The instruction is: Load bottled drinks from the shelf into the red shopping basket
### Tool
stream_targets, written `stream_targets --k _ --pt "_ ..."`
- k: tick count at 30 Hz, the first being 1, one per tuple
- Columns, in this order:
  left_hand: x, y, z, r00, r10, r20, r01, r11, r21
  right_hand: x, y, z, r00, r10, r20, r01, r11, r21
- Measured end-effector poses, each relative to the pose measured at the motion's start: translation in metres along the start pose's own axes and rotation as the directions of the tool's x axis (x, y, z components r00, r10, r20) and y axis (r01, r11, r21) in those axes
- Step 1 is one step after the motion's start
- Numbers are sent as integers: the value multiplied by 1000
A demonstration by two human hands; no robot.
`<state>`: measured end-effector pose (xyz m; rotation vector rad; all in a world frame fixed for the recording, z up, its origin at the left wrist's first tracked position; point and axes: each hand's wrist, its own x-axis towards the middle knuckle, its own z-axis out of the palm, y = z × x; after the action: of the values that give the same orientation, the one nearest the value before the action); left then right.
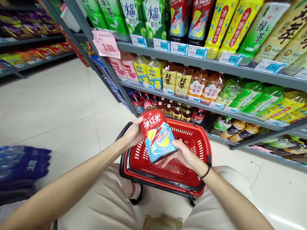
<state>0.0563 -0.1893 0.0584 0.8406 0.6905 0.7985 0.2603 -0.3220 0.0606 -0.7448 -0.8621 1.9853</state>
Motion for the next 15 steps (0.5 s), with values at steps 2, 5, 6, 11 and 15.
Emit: stream_targets --k 2,5,6,11,15 --pt "0 0 1 1000 -19 -2 19 1000 -8 0 1 -1 999 -29 -45 28 999 -22" --pt "3 -1 2 999 -36 -4 36 999 -3 1 1 -4 995 0 -96 -2 1000 -21" --pt "4 -1 2 999 -46 -12 46 999 2 1 0 -6 994 20 -105 -22 1000 -14" --pt "11 -2 3 995 -67 -72 68 998 7 2 -2 -15 991 59 -124 -55 998 37" --pt "12 3 8 996 -36 -84 35 999 -20 5 6 -12 978 -12 -208 47 985 165"
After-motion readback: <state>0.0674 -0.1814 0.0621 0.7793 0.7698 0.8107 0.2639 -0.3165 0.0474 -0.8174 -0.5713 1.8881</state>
